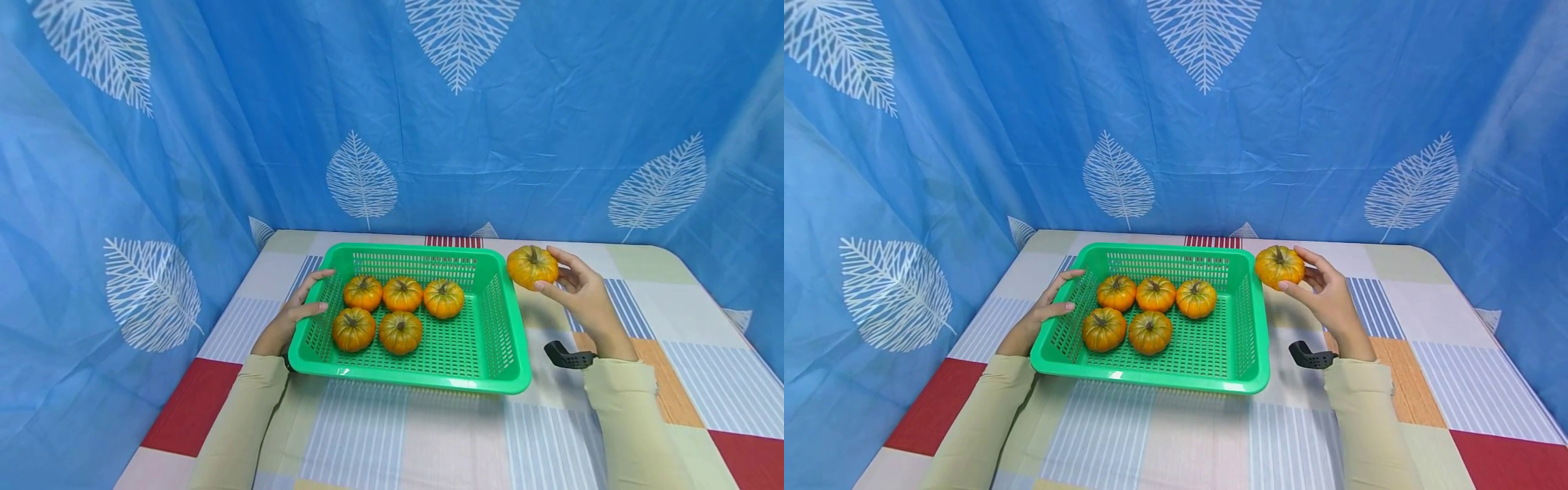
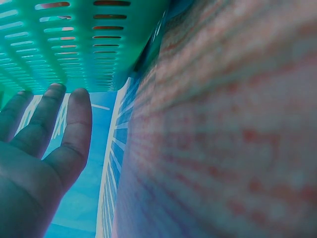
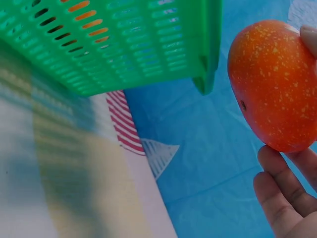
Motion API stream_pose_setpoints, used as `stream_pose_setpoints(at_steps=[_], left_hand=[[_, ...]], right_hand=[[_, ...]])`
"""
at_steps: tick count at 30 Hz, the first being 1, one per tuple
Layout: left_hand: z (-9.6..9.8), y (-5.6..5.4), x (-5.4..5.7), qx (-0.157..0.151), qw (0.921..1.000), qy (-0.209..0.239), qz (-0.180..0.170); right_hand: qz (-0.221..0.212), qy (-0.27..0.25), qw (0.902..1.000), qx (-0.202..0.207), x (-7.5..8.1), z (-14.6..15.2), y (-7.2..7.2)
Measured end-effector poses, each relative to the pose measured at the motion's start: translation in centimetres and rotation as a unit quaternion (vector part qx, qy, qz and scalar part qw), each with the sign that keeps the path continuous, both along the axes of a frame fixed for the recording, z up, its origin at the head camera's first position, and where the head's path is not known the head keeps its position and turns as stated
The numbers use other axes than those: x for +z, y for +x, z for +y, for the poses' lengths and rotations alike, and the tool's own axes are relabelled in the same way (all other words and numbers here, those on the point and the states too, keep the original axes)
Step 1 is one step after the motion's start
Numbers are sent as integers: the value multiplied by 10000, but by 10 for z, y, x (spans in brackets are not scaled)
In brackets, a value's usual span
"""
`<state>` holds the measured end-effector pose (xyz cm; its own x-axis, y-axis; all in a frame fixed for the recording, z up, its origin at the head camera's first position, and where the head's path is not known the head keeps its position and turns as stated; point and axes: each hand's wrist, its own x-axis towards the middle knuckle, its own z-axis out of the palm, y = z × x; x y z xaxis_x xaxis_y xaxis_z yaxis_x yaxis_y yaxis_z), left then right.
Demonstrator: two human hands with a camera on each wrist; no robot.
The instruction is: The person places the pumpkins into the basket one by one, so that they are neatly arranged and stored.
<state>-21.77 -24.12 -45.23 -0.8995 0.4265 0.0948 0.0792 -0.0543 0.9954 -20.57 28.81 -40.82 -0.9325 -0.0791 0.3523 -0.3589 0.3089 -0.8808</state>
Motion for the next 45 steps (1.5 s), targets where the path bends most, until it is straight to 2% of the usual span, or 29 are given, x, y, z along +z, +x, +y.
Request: stream_pose_setpoints(at_steps=[9, 20, 36, 45], left_hand=[[1, -1, -1, 5, 10000, -79, 39], [0, -2, -1, 49, 9998, -142, 156], [0, -3, -2, 44, 9997, -173, 165], [1, -3, -2, 21, 9998, -139, 171]], right_hand=[[39, 50, 9995, 325, 12, -7, 7], [351, 224, 9943, 984, 19, -21, 9], [374, 542, 9869, 1474, 19, -38, 13], [593, 885, 9815, 1589, 17, -48, 12]])
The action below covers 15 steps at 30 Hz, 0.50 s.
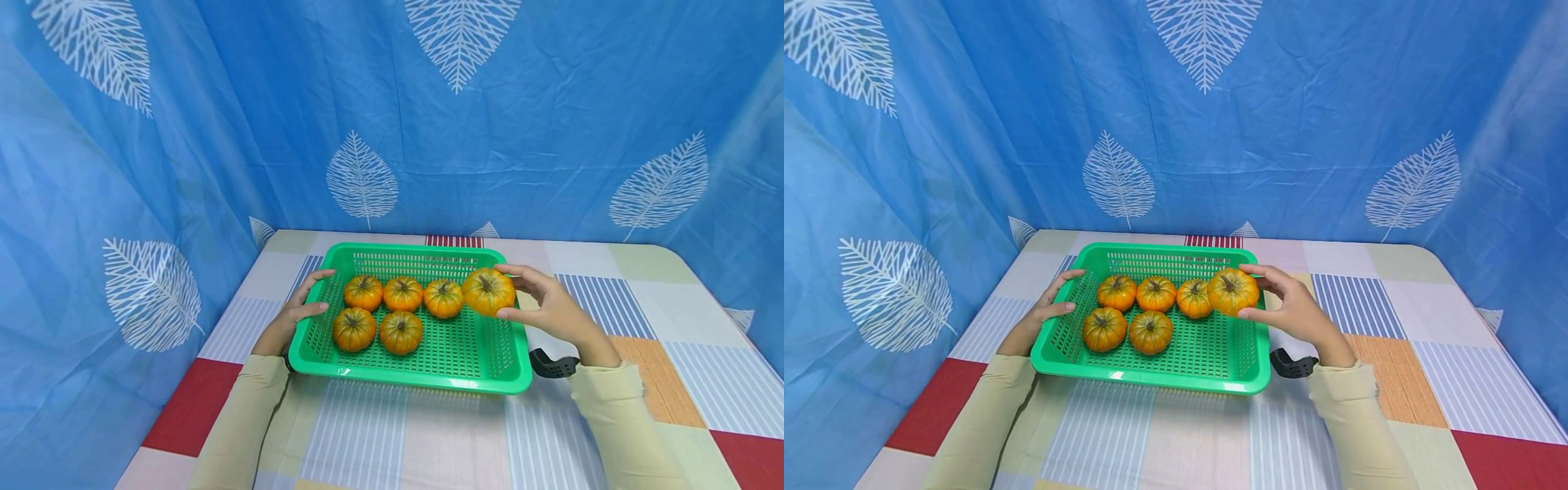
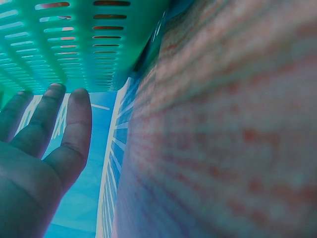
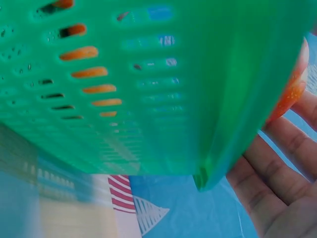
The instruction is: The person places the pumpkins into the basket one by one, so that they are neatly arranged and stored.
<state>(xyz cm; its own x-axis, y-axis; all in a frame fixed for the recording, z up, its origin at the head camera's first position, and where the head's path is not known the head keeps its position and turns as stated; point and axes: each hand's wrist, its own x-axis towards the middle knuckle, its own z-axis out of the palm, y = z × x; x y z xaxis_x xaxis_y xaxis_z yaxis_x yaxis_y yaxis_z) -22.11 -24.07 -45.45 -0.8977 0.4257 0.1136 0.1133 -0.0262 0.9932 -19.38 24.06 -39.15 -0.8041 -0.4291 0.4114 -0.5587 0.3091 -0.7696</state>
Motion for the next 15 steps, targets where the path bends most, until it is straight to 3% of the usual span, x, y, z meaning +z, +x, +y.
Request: stream_pose_setpoints(at_steps=[10, 15], left_hand=[[-1, 2, 0, 31, 10000, 23, -60], [-1, 0, 1, -20, 9999, -22, 153]], right_hand=[[166, 455, 9987, 146, -1, -11, 2], [281, 691, 9971, 138, -1, -15, 4]])
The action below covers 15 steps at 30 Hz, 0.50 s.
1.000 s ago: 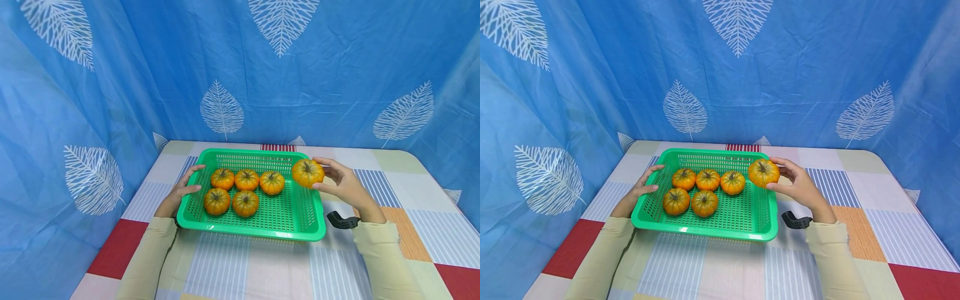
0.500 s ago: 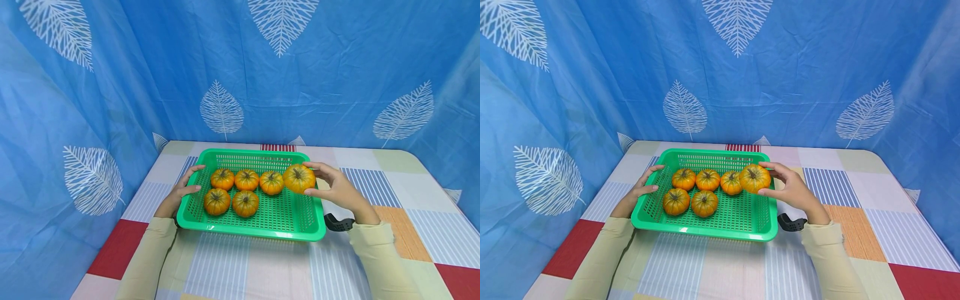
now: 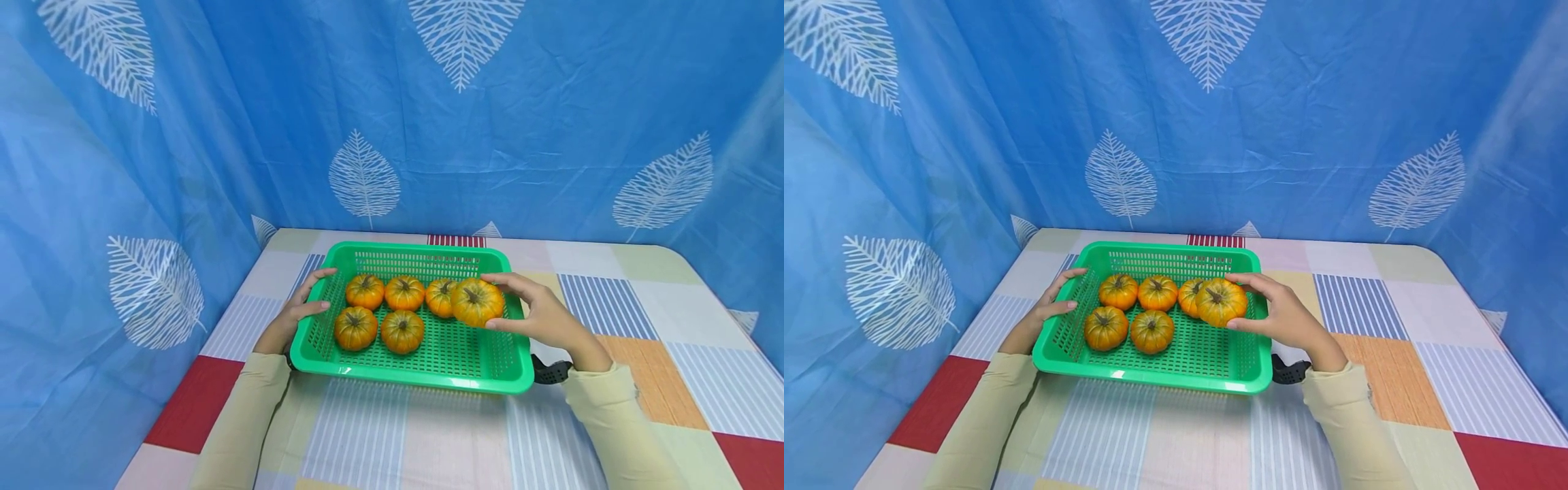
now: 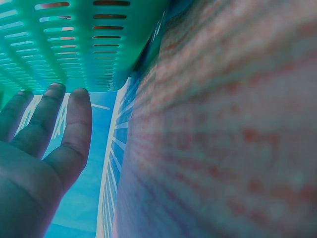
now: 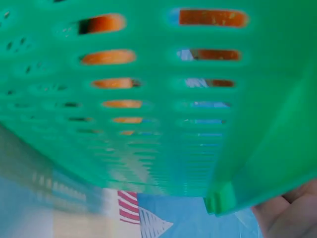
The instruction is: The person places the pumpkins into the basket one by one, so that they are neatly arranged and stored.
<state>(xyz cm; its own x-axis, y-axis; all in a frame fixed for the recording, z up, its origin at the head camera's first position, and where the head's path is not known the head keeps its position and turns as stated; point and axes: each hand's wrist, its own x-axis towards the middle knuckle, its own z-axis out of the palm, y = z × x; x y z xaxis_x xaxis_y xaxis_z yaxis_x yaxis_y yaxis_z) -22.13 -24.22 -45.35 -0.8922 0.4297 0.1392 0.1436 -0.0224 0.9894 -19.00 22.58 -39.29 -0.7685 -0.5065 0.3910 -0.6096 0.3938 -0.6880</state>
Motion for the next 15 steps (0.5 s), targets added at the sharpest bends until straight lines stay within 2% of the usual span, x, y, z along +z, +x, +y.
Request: stream_pose_setpoints(at_steps=[8, 11, 15], left_hand=[[0, 4, 3, 51, 9995, 73, -318], [0, 3, 2, 61, 9996, 14, -263], [0, -1, 0, 18, 10000, -74, 33]], right_hand=[[374, 708, 9965, 240, 7, -2, -4], [340, 1019, 9933, 416, 10, -4, -7], [268, 1376, 9878, 679, 14, -8, -9]])
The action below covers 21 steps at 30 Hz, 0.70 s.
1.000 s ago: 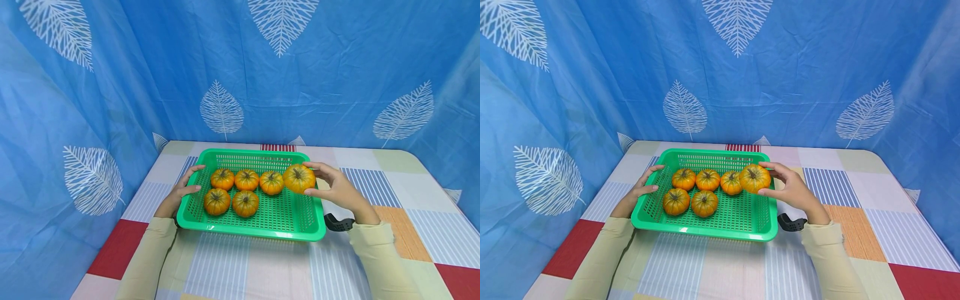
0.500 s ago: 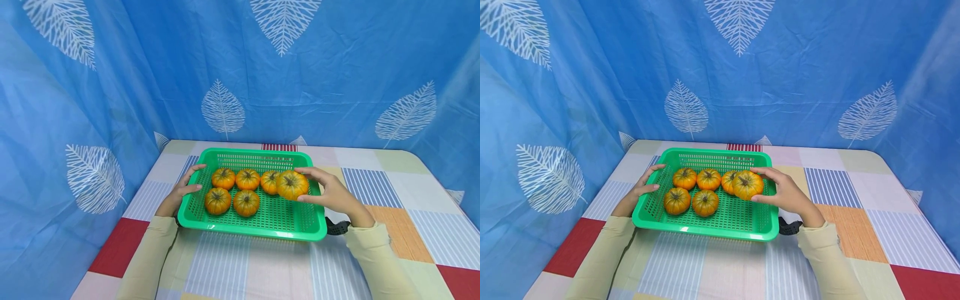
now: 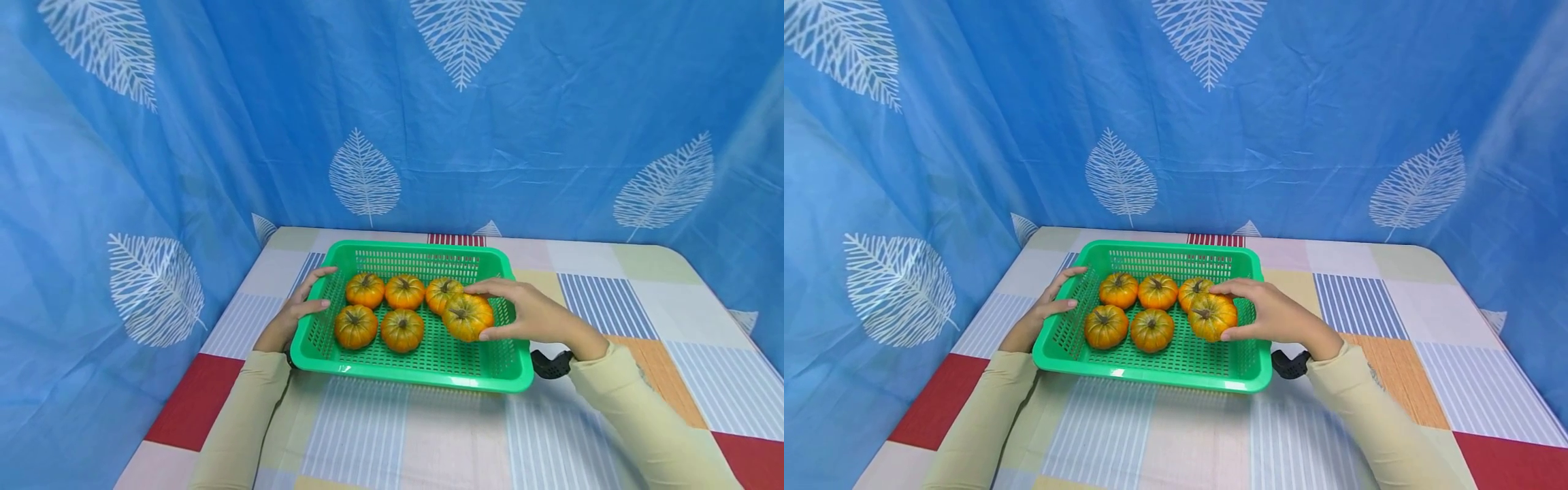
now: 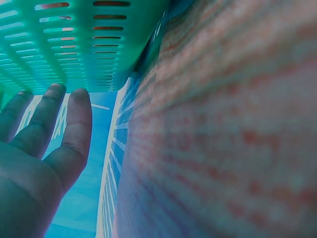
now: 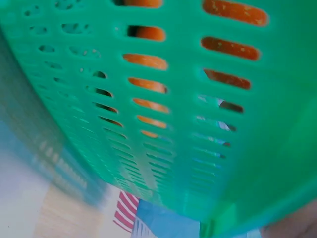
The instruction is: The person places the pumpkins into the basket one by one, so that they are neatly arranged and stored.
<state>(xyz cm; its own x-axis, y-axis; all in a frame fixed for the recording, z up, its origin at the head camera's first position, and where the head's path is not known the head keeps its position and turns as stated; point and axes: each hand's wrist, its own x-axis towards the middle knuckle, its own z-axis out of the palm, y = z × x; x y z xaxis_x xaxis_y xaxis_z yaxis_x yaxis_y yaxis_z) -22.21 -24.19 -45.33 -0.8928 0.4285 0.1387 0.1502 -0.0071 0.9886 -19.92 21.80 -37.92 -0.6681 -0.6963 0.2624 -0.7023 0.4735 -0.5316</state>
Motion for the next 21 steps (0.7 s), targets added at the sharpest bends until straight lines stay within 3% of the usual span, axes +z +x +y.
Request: stream_pose_setpoints(at_steps=[3, 7, 21], left_hand=[[1, -2, 0, -8, 9999, -50, 97], [3, -1, 1, 30, 9999, -81, -56], [1, 0, 0, -45, 9999, 92, -38]], right_hand=[[-119, 206, 9996, 156, 1, -3, -1], [-281, 489, 9982, 206, 1, -8, 0], [-250, 1028, 9933, 470, 2, -24, -5]])
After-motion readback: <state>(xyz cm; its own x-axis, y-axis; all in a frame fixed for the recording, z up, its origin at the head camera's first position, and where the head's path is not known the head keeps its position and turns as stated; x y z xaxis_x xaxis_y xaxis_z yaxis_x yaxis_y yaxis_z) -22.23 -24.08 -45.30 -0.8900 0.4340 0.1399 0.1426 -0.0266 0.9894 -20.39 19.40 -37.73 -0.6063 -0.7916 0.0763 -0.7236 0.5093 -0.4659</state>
